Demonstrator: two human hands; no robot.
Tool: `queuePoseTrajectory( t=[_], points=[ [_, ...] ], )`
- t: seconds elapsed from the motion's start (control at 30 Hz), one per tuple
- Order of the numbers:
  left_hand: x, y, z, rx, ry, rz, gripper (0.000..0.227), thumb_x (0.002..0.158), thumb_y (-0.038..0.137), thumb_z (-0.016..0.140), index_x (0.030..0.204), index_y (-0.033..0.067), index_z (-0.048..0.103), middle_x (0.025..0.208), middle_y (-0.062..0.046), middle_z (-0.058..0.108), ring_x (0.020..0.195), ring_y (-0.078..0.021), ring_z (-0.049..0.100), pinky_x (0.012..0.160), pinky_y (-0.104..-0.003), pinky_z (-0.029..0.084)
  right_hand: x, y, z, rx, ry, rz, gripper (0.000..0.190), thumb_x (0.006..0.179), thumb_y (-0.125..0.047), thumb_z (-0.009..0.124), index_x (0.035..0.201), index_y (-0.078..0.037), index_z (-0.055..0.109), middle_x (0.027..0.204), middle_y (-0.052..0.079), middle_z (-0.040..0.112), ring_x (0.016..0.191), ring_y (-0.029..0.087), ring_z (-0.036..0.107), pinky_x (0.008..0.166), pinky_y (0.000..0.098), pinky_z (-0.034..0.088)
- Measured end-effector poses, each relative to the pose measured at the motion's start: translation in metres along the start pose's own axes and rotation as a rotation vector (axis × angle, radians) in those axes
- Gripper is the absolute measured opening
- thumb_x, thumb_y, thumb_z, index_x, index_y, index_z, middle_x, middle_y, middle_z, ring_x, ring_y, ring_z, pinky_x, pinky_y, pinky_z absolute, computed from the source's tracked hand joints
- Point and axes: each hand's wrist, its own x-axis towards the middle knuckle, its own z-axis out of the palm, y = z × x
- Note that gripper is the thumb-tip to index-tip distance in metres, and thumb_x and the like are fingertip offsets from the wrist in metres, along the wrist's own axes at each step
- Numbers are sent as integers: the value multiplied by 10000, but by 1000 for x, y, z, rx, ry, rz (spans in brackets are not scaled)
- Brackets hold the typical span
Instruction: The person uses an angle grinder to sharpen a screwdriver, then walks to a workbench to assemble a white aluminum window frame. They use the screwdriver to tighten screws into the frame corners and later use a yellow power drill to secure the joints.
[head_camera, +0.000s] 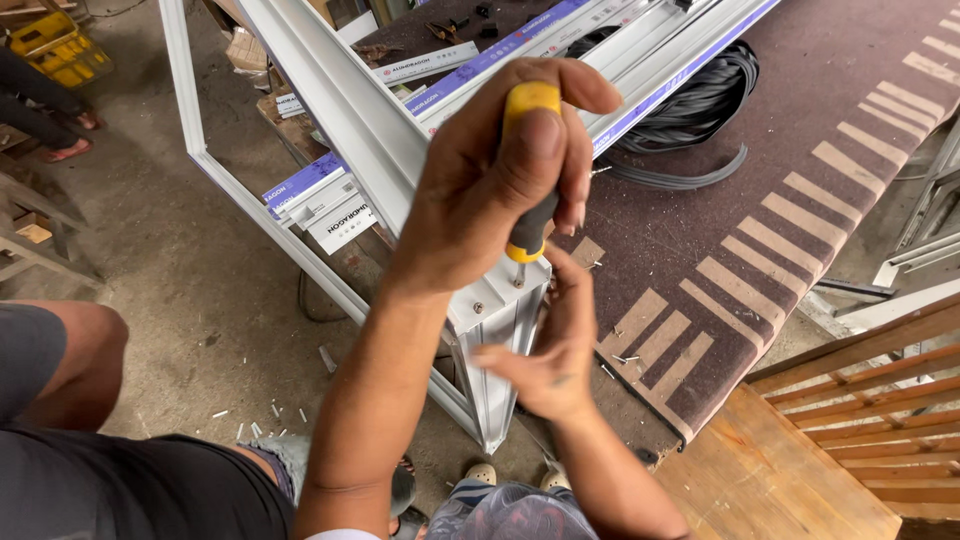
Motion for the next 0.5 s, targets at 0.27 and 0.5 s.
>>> queuePoseTrajectory(
  t=[0.27,0.5],
  points=[
    [-13,2,12,73,51,-100,570,1148,593,477,1160,41,621,835,-33,637,754,-91,628,688,-258,535,173,-60,-70,146,-636,-119,612,973,-477,691,1337,-8,544,1326,198,643,944,186,666,785,320,572],
    [-64,22,24,1193,299,-45,597,911,562,602,1271,85,604,1188,-90,703,1158,-264,641,1063,-539,408,201,-50,-23,633,-984,-123,253,1052,-273,543,1119,-29,541,903,152,663,803,264,718,768,392,632]
  ],
)
